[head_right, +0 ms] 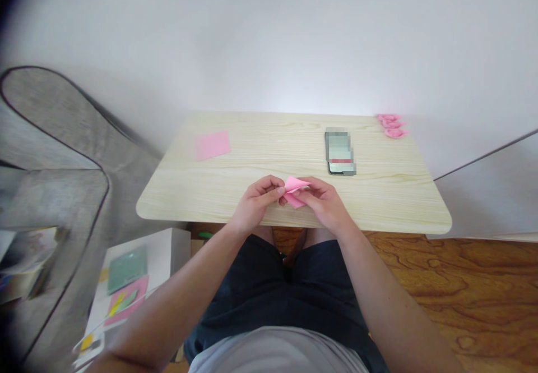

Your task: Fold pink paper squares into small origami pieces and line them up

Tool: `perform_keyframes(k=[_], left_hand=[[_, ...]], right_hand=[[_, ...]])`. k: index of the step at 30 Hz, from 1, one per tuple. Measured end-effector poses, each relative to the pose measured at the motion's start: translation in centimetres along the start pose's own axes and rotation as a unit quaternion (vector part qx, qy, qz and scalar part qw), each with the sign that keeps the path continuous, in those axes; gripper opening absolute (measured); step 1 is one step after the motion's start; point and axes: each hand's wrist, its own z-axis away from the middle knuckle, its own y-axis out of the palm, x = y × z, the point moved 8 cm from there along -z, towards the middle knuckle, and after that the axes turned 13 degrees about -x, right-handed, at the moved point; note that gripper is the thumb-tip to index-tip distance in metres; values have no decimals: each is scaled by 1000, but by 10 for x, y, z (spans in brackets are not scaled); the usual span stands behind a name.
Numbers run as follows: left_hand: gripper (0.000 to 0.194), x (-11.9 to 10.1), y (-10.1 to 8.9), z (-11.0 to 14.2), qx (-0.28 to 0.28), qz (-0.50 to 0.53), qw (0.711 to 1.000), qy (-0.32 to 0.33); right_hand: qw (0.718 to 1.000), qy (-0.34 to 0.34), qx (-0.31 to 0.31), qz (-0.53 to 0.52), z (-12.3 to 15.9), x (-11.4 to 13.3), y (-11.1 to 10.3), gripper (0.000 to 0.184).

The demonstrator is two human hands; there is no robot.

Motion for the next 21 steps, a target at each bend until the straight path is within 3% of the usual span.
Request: perform_keyframes(k=[4,10,12,14,16,18,21], left_hand=[[33,-9,-8,1,-44,-96,993,52],[21,0,-11,3,-59,-207,974,68],[31,0,-12,5,-64,-223,968,94],[39,-3,-13,6,-73,-243,959,124],[33,-5,-16,7,-92,-268,947,152],[24,-8,-19,8,-108,-296,934,171],[22,-11,-21,13,-111,-355,909,188]], right_hand=[[997,-9,-1,80,2,-3,1,30],[997,-4,22,77,6,-11,13,30],[998,9,12,57,6,-11,11,40],[999,16,2,36,6,-10,8,62],[1000,13,-8,27,6,-7,4,72],[999,15,-14,29,4,-6,0,60],[997,17,-16,67,-2,-7,-3,26]])
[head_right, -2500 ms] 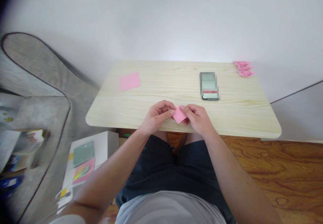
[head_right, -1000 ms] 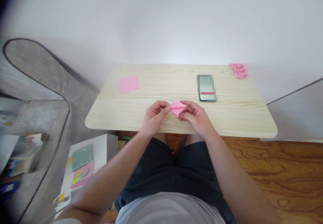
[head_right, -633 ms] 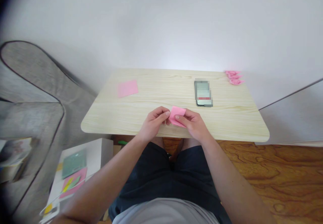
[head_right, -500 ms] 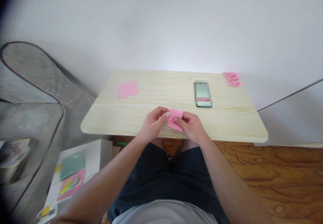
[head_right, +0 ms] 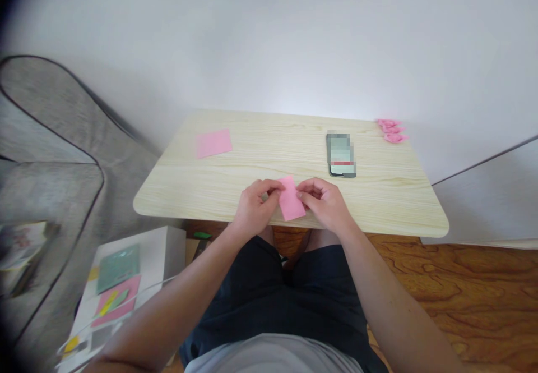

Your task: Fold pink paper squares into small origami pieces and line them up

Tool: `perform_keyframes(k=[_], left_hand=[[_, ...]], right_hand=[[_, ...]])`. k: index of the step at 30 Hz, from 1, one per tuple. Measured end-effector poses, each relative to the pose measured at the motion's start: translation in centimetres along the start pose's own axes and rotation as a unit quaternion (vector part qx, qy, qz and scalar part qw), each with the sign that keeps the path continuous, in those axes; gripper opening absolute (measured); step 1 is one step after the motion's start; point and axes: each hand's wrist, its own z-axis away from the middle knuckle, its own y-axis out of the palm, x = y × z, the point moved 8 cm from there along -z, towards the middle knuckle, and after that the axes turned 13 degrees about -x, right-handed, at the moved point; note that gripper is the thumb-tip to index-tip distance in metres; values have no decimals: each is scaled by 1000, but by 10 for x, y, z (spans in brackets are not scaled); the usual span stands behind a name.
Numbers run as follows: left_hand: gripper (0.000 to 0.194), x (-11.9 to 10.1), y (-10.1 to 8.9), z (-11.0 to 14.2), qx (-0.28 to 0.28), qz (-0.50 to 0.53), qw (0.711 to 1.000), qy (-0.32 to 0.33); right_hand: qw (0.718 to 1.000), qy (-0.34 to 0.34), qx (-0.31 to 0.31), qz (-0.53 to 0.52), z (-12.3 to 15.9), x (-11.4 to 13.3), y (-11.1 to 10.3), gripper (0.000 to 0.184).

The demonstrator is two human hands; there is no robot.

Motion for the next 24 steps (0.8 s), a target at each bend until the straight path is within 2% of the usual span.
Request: perform_keyframes(k=[5,8,10,14,17,21,24], left_hand=[[37,-18,-17,9,-18,-146,982,117],[28,-26,-15,15,15,-137,970,202],[18,-25,-9,16,44,-124,965,227],[18,-19,-1,15,67,-120,963,232],[18,-18,1,16,77,-130,963,225],[21,-18,6,22,100,-145,964,198],[24,-19,9,25,105,-152,967,173]], right_hand=[[996,10,28,82,-13,2,4,15],[991,0,43,125,-20,5,9,13],[985,-27,49,162,-23,8,11,12],[951,-151,28,267,-15,25,10,16],[918,-270,3,292,11,42,7,17],[909,-295,12,295,44,36,5,16],[907,-283,-16,313,51,27,1,8]])
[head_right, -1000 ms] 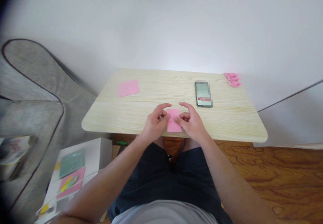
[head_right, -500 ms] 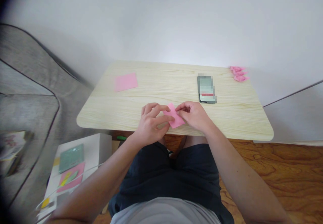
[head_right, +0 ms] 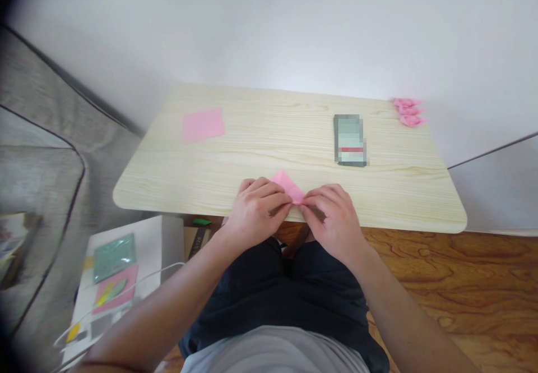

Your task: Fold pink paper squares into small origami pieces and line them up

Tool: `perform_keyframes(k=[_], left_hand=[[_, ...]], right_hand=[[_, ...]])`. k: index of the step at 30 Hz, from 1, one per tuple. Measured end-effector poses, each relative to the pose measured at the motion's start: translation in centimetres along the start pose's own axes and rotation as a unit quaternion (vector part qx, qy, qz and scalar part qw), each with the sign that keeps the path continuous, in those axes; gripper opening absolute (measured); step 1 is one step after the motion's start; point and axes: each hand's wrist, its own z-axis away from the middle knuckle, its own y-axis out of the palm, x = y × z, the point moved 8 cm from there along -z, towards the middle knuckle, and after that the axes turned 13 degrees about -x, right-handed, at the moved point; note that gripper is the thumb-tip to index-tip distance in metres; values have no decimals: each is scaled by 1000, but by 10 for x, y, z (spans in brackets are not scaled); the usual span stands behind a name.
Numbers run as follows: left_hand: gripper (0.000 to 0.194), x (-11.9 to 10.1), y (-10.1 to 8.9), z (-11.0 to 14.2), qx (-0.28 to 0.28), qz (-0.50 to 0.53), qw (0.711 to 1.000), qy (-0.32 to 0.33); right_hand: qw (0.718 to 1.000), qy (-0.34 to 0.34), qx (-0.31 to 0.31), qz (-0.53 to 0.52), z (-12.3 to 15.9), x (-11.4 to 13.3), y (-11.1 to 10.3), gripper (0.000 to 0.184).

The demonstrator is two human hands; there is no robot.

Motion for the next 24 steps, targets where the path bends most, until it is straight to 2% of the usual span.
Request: perform_keyframes(k=[4,9,15,24], left_hand=[[19,2,0,-3,1,7,999,-49],[16,10,-2,-10,20,-13,996,-86],[19,17,2,-16,26,-17,994,-102],[12,19,3,-17,29,-2,994,-109]], right_hand=[[999,23,13,21,-6,-7,5,14],[996,11,49,74,-18,-10,12,17],[991,27,48,122,-20,-13,16,17],[985,26,93,143,-29,-12,20,17]])
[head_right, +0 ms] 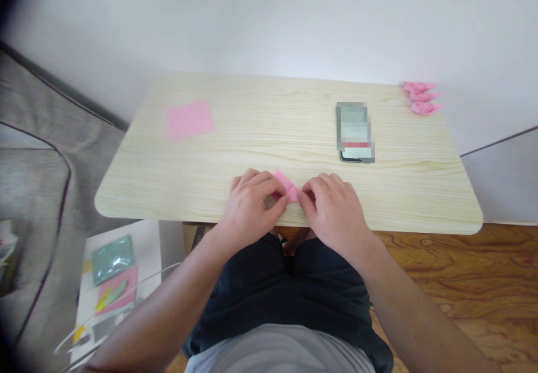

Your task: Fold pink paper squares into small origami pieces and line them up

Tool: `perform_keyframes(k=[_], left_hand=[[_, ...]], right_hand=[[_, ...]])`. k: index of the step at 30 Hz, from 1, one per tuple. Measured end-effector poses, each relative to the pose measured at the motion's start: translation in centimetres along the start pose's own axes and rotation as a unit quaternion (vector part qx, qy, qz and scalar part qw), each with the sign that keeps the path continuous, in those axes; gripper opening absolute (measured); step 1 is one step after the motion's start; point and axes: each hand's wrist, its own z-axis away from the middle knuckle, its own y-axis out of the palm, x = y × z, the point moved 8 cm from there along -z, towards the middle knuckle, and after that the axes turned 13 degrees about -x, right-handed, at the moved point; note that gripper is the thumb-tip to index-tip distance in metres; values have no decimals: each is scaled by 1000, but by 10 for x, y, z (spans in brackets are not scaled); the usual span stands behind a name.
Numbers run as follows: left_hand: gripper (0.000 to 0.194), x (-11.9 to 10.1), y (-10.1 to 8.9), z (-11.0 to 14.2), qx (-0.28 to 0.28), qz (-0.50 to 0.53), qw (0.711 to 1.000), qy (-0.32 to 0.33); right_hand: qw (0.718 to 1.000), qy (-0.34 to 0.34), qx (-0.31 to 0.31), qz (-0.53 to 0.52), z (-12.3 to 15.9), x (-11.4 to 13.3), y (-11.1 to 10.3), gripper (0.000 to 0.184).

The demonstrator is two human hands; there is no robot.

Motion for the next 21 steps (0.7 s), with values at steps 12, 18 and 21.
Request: perform_keyframes(k=[12,18,21], left_hand=[[7,6,-2,3,-26,-23,999,-16],[7,7,-2,3,-25,-23,999,-13],[8,7,-2,3,-27,-23,999,-13]], right_hand=[[995,-24,50,80,-12,3,5,20],[993,-31,44,105,-12,6,6,19],[992,-41,29,116,-11,9,6,19]])
